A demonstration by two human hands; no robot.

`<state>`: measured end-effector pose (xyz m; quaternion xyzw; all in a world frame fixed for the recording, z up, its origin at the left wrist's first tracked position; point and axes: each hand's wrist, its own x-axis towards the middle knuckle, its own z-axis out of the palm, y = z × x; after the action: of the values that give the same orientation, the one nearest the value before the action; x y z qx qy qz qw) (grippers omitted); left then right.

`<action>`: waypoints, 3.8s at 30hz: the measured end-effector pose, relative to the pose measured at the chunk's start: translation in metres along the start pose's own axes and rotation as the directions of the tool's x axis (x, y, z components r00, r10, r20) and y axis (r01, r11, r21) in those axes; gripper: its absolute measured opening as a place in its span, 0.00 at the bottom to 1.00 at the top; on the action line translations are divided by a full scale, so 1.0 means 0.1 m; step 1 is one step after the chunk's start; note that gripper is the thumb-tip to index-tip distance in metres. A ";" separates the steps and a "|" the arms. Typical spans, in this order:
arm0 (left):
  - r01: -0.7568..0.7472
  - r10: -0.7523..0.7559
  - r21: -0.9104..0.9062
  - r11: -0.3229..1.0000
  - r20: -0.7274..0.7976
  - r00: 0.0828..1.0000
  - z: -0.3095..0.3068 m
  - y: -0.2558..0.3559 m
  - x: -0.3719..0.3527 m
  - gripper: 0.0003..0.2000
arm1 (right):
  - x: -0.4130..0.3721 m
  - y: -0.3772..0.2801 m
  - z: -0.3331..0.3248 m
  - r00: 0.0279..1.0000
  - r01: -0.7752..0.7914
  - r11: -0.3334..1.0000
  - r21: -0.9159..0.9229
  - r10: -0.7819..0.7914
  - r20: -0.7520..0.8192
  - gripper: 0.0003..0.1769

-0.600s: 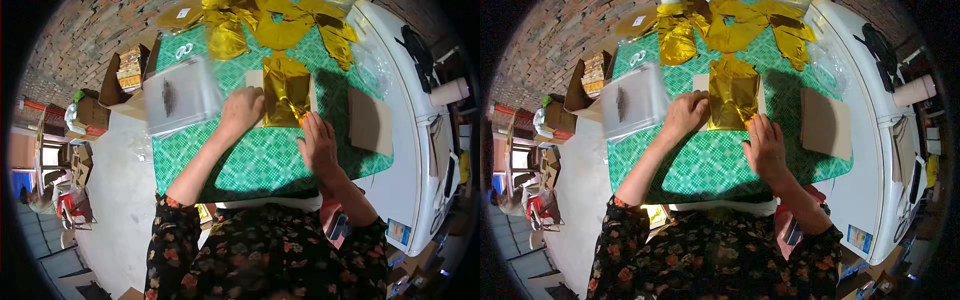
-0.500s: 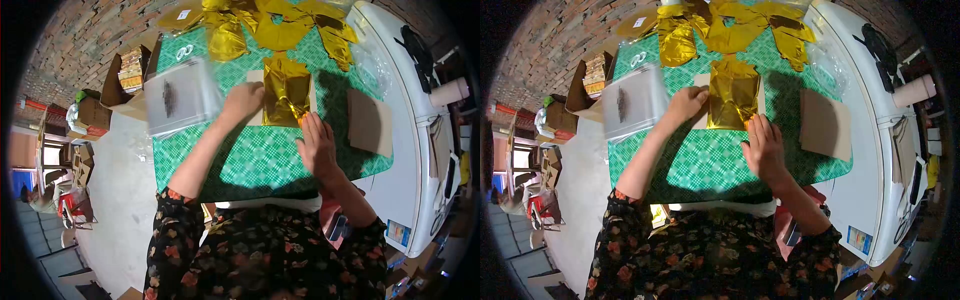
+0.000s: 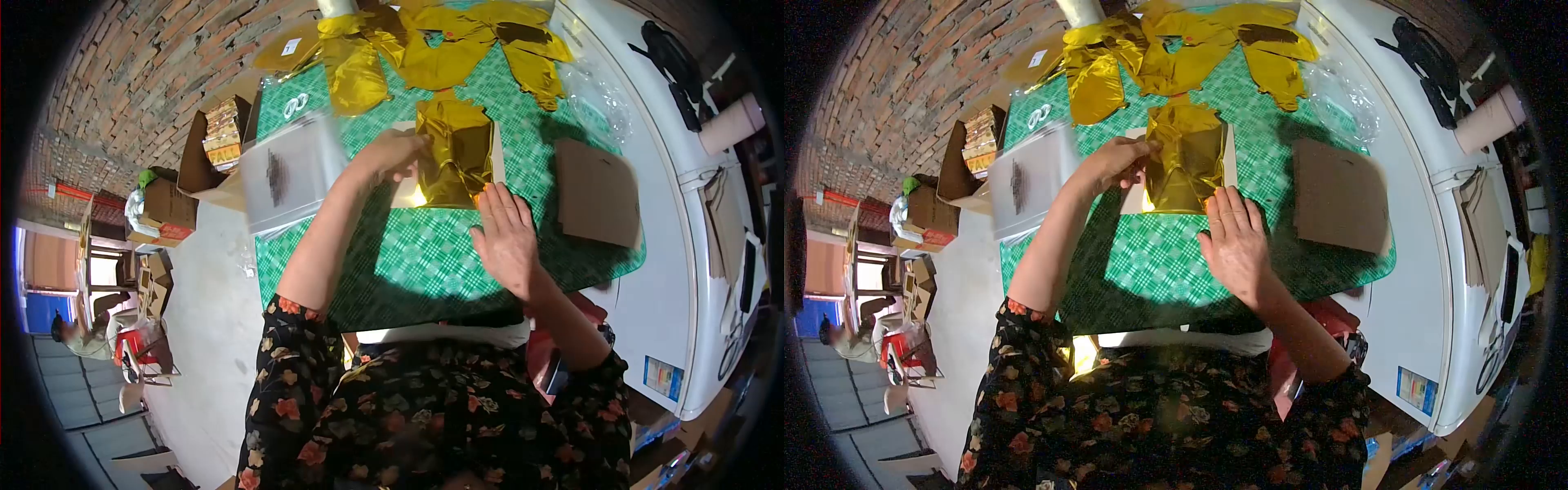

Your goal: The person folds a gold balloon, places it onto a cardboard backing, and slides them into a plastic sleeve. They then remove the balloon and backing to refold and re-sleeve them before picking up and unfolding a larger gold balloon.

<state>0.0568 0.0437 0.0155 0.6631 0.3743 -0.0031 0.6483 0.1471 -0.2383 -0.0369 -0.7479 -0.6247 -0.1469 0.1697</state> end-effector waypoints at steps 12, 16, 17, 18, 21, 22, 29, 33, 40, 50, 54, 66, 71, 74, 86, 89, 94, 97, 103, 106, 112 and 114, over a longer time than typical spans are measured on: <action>-0.058 0.059 -0.011 0.998 0.051 0.997 0.02 0.05 -0.01 0.13 | -0.01 0.00 -0.01 0.999 -0.019 0.999 0.045 0.017 0.037 0.36; -0.111 0.117 -0.076 0.991 0.072 0.991 -0.05 -0.14 0.09 0.13 | 0.00 0.00 0.00 0.999 -0.023 0.999 0.048 0.021 0.034 0.35; -0.146 0.150 -0.076 0.986 0.056 0.987 -0.03 -0.17 0.08 0.13 | 0.00 0.00 0.00 0.999 -0.023 0.999 0.047 0.021 0.030 0.35; -0.181 0.184 -0.076 0.981 0.039 0.982 0.01 -0.16 0.03 0.14 | 0.00 0.00 0.00 0.999 -0.022 0.999 0.046 0.021 0.027 0.35; -0.231 0.245 0.149 0.962 -0.087 0.966 0.14 -0.09 -0.06 0.15 | 0.00 -0.01 -0.01 1.000 -0.021 0.999 0.049 0.021 0.011 0.35; -0.294 0.330 0.230 0.928 -0.134 0.935 0.10 -0.23 0.07 0.18 | 0.00 -0.01 0.00 1.000 -0.019 0.999 0.047 0.018 0.009 0.35; -0.214 0.250 0.182 0.960 -0.205 0.946 0.11 -0.20 -0.04 0.16 | 0.00 0.00 0.01 1.000 -0.010 0.999 0.030 0.010 0.007 0.36; -0.148 0.153 0.041 0.988 -0.169 0.974 0.08 -0.17 -0.01 0.17 | 0.01 0.01 0.01 1.000 -0.006 1.000 0.028 0.006 0.007 0.36; -0.272 0.635 0.696 0.664 -0.334 0.696 0.19 -0.31 0.06 0.19 | 0.02 0.00 -0.02 1.000 0.005 1.000 0.019 -0.006 0.012 0.36; -0.578 0.864 0.792 0.197 0.139 0.484 0.55 -0.38 -0.23 0.32 | 0.03 -0.01 -0.03 1.000 -0.006 1.000 0.013 0.005 0.029 0.38; -0.526 0.800 0.841 0.132 0.223 0.557 0.65 -0.50 -0.23 0.34 | 0.03 -0.01 -0.04 0.999 -0.014 1.000 0.018 0.014 0.042 0.39; -0.491 0.806 0.871 0.005 0.288 0.518 0.75 -0.48 -0.32 0.34 | 0.04 0.00 -0.05 0.998 -0.019 0.999 0.032 0.017 0.064 0.37; -0.587 0.711 0.809 0.034 0.393 0.583 0.83 -0.58 -0.28 0.32 | 0.06 0.00 -0.04 0.998 -0.020 0.998 0.055 0.017 0.060 0.34; -0.587 0.693 0.806 0.074 0.382 0.612 0.84 -0.59 -0.26 0.32 | 0.06 0.00 -0.06 0.998 -0.021 0.998 0.065 0.018 0.055 0.34; -0.530 0.706 0.848 0.030 0.357 0.612 0.85 -0.58 -0.28 0.30 | 0.07 0.26 -0.28 0.996 0.088 0.956 0.279 -0.077 -0.049 0.26; -0.537 0.697 0.843 0.038 0.363 0.618 0.83 -0.58 -0.26 0.29 | 0.34 0.25 -0.34 0.998 0.046 0.945 0.325 -0.026 -0.065 0.27; -0.562 0.742 0.823 0.079 0.327 0.585 0.85 -0.61 -0.25 0.28 | 0.48 0.33 -0.13 0.998 0.054 0.957 0.284 -0.062 0.019 0.24; -0.530 0.689 0.845 0.067 0.345 0.637 0.84 -0.54 -0.30 0.27 | 0.57 0.43 -0.01 0.997 0.074 0.959 0.274 -0.067 -0.033 0.21; -0.536 0.709 0.840 0.082 0.329 0.624 0.85 -0.58 -0.29 0.26 | 0.91 0.67 0.26 0.987 0.108 0.979 0.174 -0.085 -0.137 0.17; -0.546 0.728 0.834 0.083 0.323 0.604 0.86 -0.61 -0.27 0.27 | 1.12 0.87 0.34 0.987 0.132 0.980 0.148 -0.116 -0.113 0.17; -0.525 0.688 0.847 0.083 0.333 0.645 0.86 -0.59 -0.29 0.29 | 1.30 0.80 0.05 0.947 0.296 0.936 0.190 -0.262 -0.186 0.17; -0.516 0.650 0.851 0.091 0.342 0.679 0.85 -0.58 -0.29 0.29 | 1.27 0.59 -0.01 0.945 0.318 0.892 0.320 -0.274 -0.176 0.18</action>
<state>0.0474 -0.0511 -0.0339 0.9901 0.0508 0.0906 0.0939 0.2278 -0.1362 0.0141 -0.5916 -0.7355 -0.1065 0.3125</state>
